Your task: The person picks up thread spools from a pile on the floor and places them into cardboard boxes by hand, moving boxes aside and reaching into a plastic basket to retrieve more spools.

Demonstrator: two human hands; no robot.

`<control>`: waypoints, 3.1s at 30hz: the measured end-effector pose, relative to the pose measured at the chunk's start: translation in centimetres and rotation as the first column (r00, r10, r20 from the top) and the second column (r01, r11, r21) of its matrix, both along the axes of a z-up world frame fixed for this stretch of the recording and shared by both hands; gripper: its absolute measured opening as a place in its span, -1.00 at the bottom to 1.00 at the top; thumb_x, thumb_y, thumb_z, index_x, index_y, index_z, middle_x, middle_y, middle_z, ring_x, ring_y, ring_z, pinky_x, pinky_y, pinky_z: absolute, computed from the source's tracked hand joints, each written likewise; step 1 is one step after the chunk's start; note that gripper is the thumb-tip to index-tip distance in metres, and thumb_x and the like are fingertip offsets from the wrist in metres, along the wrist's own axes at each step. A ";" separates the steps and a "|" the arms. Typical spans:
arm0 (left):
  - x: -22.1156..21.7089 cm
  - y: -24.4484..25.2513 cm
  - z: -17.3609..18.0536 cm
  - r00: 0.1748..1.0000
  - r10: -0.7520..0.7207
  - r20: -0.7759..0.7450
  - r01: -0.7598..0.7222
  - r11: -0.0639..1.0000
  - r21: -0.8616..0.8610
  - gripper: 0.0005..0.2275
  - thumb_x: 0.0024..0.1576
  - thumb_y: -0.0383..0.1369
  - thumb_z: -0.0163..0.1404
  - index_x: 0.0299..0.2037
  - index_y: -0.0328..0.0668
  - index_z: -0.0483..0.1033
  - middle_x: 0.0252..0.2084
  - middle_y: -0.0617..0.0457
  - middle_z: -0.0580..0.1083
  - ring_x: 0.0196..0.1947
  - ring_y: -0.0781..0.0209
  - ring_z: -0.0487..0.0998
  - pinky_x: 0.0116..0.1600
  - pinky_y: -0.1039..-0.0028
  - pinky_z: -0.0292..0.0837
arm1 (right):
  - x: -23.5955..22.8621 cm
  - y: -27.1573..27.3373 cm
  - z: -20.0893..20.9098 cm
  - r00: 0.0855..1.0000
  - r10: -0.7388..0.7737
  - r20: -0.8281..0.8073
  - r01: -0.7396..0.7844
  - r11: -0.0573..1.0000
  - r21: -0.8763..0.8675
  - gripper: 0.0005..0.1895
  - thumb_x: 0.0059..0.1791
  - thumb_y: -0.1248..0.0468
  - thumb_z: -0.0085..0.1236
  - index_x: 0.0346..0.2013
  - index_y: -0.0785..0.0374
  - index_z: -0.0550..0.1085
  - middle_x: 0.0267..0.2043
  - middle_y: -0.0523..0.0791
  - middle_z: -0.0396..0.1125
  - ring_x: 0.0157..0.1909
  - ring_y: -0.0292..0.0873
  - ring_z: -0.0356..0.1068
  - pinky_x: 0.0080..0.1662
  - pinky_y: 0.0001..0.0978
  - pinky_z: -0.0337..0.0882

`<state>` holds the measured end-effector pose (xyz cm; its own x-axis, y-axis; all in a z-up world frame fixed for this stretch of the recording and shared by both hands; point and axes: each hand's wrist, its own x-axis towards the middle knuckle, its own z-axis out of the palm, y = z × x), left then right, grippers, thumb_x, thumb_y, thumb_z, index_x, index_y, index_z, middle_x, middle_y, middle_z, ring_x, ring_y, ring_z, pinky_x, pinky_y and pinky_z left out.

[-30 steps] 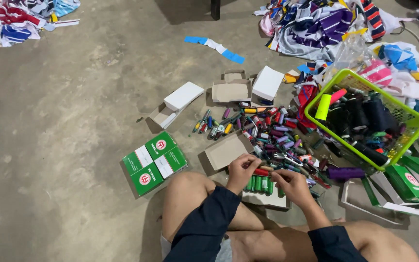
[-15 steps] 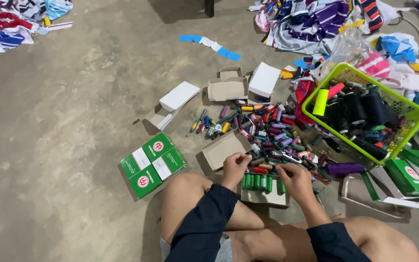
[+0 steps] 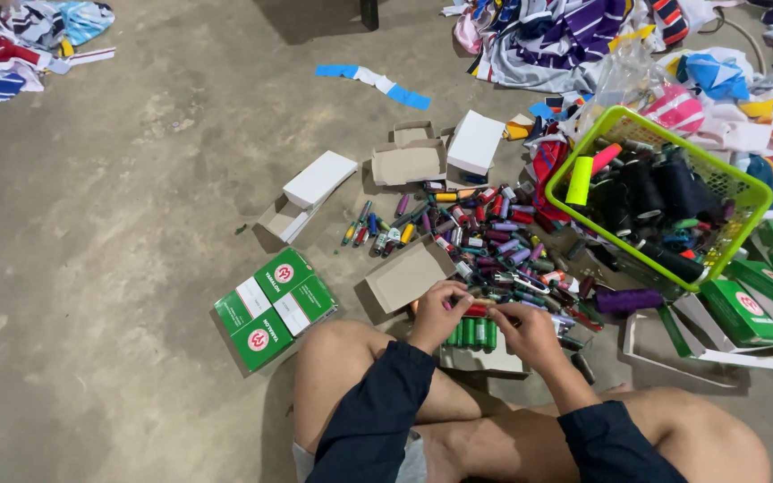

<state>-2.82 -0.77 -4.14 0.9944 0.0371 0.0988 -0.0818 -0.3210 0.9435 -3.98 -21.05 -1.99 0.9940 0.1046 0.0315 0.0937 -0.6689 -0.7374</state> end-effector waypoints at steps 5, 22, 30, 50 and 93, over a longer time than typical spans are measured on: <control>-0.4 -0.9 0.0 0.986 -0.160 0.047 0.167 0.955 -0.245 -0.64 -0.02 -0.40 0.27 0.02 -0.06 0.60 -0.02 0.01 0.57 0.07 0.04 0.57 0.08 0.36 0.52 | 0.2 0.2 -0.1 0.996 0.088 -0.008 -0.088 0.994 0.063 -0.81 0.05 0.12 0.19 -0.28 0.08 0.69 -0.59 -0.06 0.51 -0.41 0.03 0.53 -0.26 -0.16 0.53; -0.7 -3.3 -2.2 0.946 -0.308 -0.101 0.246 0.886 -0.392 -0.82 0.10 -0.36 0.22 -0.13 -0.22 0.65 -0.20 -0.04 0.60 -0.16 0.27 0.57 -0.10 0.45 0.53 | 0.2 0.1 4.0 0.970 -0.091 -0.226 0.217 0.747 0.629 -0.79 0.14 0.33 0.07 -0.12 0.36 0.64 -0.29 0.12 0.54 -0.30 -0.03 0.53 -0.17 -0.10 0.59; 0.0 -2.1 -2.3 0.994 -0.083 0.070 0.084 0.996 -0.018 -0.91 0.12 -0.19 0.23 -0.24 0.15 0.73 -0.07 0.16 0.55 -0.06 0.06 0.59 -0.03 0.37 0.60 | 1.0 -1.9 5.5 0.958 -0.273 -0.090 0.258 0.677 0.689 -0.78 0.18 0.36 0.01 -0.17 0.38 0.61 -0.36 0.06 0.48 -0.42 -0.09 0.49 -0.27 -0.22 0.57; -2.5 -4.0 3.6 0.922 -0.347 0.172 0.376 0.908 -0.186 -0.96 0.16 -0.43 0.18 -0.29 -0.14 0.70 -0.30 0.00 0.65 -0.22 -0.02 0.68 -0.12 0.33 0.59 | 1.8 0.5 4.1 0.805 -0.226 -0.549 0.535 0.677 0.505 -0.82 -0.04 0.27 0.29 -0.28 0.37 0.65 -0.54 -0.03 0.36 -0.57 -0.24 0.36 -0.48 -0.45 0.48; -0.7 -3.2 1.9 0.955 -0.223 -0.194 0.213 0.974 -0.073 -0.67 0.22 -0.35 0.02 0.19 -0.17 0.40 -0.17 0.01 0.58 -0.26 0.19 0.56 -0.12 0.36 0.51 | 2.5 -19.9 9.7 0.497 -0.868 0.006 0.262 0.157 0.952 -0.89 0.13 0.40 0.28 -0.23 0.24 0.49 -0.23 -0.01 0.54 -0.25 -0.20 0.56 -0.20 -0.52 0.62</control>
<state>-3.50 -3.97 -2.24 0.9781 -0.1833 -0.0989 0.0472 -0.2672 0.9625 -1.46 -40.92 7.70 0.4951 -0.8611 0.1153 0.4816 0.1616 -0.8614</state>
